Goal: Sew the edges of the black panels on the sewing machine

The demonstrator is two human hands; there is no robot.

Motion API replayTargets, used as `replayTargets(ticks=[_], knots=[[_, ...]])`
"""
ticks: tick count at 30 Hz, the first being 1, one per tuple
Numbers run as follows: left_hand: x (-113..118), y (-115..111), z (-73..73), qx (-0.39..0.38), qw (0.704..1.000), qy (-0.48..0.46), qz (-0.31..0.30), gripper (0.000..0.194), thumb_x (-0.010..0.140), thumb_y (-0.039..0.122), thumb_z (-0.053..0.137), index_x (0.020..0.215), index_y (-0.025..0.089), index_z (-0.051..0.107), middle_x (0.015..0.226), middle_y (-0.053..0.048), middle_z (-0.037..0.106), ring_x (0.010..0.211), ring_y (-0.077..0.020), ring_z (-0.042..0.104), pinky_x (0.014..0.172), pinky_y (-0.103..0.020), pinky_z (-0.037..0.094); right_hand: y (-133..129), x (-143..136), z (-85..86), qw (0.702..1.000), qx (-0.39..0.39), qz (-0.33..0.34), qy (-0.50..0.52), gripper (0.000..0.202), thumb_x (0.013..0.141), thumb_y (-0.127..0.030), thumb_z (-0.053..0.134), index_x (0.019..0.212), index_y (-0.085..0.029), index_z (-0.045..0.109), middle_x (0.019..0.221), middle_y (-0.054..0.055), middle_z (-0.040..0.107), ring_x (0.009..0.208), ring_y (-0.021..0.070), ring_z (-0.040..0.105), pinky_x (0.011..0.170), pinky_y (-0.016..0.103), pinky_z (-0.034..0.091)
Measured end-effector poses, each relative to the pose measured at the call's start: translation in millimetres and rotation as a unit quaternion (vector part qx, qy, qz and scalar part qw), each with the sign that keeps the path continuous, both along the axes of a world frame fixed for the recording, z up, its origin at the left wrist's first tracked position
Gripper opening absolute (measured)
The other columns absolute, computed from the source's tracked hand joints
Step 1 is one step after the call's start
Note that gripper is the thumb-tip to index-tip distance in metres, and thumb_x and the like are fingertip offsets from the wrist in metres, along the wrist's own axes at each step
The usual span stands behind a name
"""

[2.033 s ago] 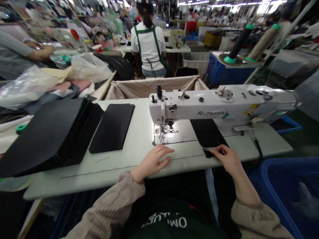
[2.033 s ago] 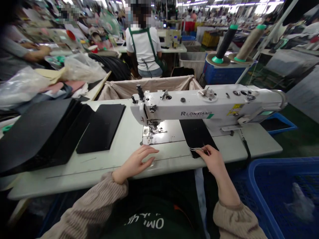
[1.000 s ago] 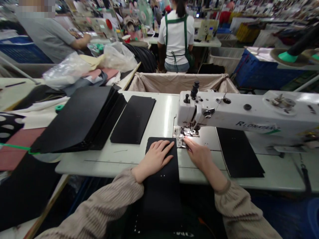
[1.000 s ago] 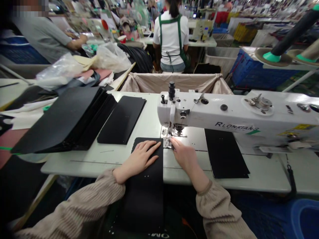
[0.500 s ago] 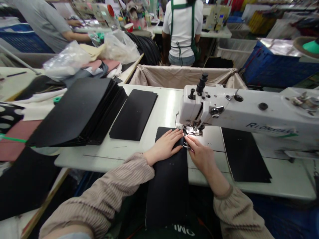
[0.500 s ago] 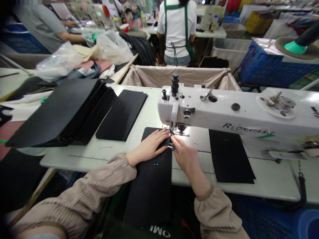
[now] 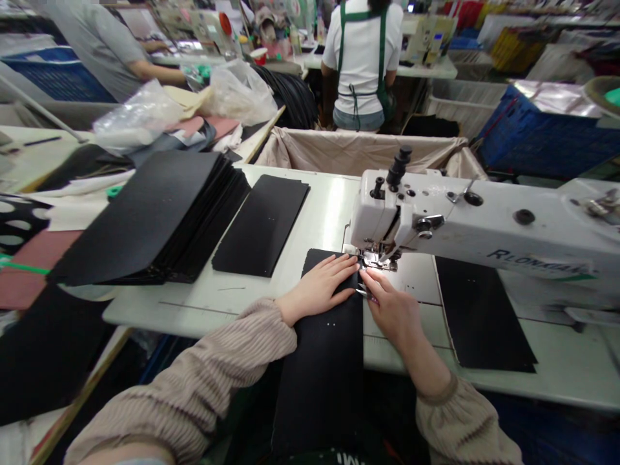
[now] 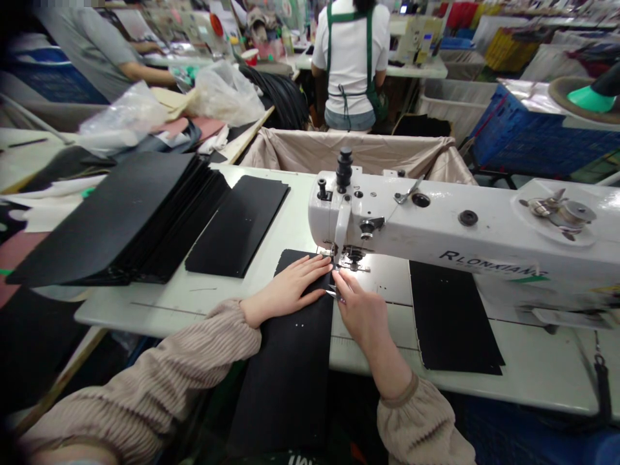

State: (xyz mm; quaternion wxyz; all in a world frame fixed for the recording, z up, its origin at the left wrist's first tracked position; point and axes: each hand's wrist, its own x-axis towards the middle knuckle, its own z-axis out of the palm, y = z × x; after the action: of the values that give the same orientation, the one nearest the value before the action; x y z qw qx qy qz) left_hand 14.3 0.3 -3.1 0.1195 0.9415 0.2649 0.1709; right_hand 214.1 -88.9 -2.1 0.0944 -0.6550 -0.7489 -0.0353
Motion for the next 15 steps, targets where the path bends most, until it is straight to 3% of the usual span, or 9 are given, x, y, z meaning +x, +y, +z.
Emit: replayTargets(ticks=[15], knots=[[-1.8,2.1,-0.1,-0.001,1.000,-0.002,-0.012,0.056,0.098,0.044,0.048,0.148,0.021,0.038,0.155,-0.008,0.038,0.147,-0.0204,0.029,0.122,-0.041,0.022,0.3,0.2,-1.2,1.000,0.006,0.003,0.019,0.054,0.094,-0.025,0.046,0.147,-0.033,0.043,0.147,-0.001,0.051,0.093,0.0207,0.070,0.066,0.030,0.056]])
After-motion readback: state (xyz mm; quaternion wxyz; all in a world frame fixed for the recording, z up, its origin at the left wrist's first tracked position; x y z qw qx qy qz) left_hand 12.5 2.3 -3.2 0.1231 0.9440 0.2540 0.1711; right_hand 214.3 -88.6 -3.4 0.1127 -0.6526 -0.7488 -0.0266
